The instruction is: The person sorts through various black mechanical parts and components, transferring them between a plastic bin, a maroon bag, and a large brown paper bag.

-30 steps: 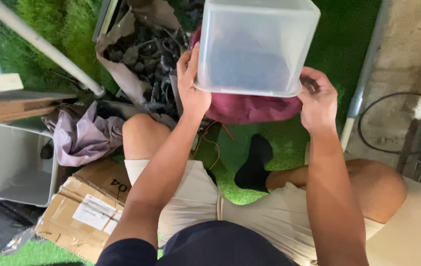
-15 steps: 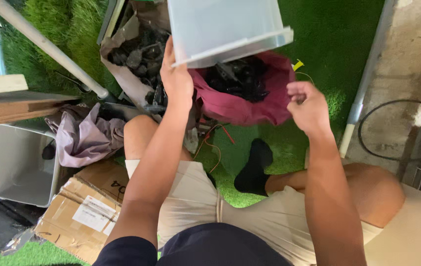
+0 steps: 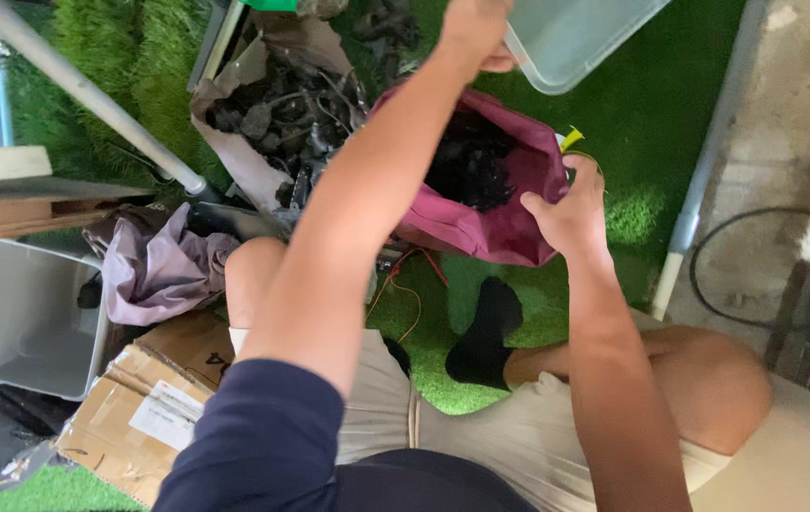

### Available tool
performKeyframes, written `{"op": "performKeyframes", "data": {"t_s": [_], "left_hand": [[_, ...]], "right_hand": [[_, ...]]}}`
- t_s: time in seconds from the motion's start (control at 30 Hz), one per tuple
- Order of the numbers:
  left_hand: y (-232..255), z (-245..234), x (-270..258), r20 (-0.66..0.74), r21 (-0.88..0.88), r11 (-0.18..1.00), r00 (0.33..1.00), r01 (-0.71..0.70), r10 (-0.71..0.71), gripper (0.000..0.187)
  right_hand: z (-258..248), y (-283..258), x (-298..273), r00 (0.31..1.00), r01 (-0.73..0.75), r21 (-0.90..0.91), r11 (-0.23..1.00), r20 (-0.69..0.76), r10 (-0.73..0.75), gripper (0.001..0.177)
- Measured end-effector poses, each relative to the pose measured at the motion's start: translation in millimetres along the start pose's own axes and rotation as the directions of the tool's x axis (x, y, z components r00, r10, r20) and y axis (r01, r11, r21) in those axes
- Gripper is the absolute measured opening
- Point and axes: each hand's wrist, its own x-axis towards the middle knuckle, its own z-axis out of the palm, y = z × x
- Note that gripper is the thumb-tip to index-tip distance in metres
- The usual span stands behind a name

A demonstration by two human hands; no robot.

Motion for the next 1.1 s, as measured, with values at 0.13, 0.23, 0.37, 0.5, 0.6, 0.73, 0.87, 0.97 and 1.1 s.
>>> {"op": "performKeyframes", "data": {"t_s": [0.13, 0.23, 0.37, 0.5, 0.6, 0.73, 0.87, 0.97, 1.1], "left_hand": [[-43.7, 12.2, 12.0, 0.088, 0.043, 0.988, 0.985, 0.148, -0.151, 0.049], [-38.5, 4.5, -45.7, 0.194, 0.237, 0.971, 0.977, 0.039, -0.087, 0.063], [-12.3, -56.8, -169.2, 0.291, 0.937, -0.286, 0.901, -0.200, 0.322, 0.091], [-21.3, -116.6, -242.2, 0.212, 0.977, -0.111, 0.905, -0.184, 0.368, 0.068], [-49.9, -135.8, -267.5, 0.157, 0.978, 0.111, 0.973, -0.177, 0.169, 0.074], [-66.9, -161.5, -271.3, 0.203, 0.967, 0.104, 0.948, -0.234, 0.243, 0.092], [-57.8, -164.0, -302.9, 0.111, 0.968, 0.230, 0.993, -0.100, -0.039, 0.101], [-40.3, -168.7, -313.5, 0.080, 0.929, 0.357, 0.995, -0.097, 0.060, 0.097], [-38.1, -170.6, -318.7, 0.032, 0.927, 0.371, 0.997, -0.056, 0.071, 0.090]], "right_hand": [[4.4, -3.6, 2.7, 0.973, 0.213, -0.077, 0.974, -0.069, -0.219, 0.070], [-3.9, -19.0, 8.3, 0.873, 0.409, -0.214, 0.887, -0.190, -0.449, 0.046], [3.9, -45.7, 39.0, 0.892, 0.448, 0.252, 0.858, -0.196, -0.408, 0.017], [70.8, -66.8, 129.5, 0.858, 0.387, 0.472, 0.792, 0.131, -0.497, 0.023], [145.8, -80.1, 197.1, 0.790, 0.409, 0.302, 0.861, 0.356, -0.500, 0.056], [196.1, -102.3, 242.2, 0.840, 0.459, -0.067, 0.886, 0.358, -0.408, 0.084], [215.7, -135.5, 243.4, 0.865, 0.308, -0.300, 0.903, 0.484, -0.134, 0.131], [223.4, -162.0, 245.6, 0.815, 0.367, -0.366, 0.855, 0.570, -0.106, 0.135], [245.9, -163.7, 248.7, 0.818, 0.381, -0.507, 0.773, 0.575, -0.026, 0.109]]}}
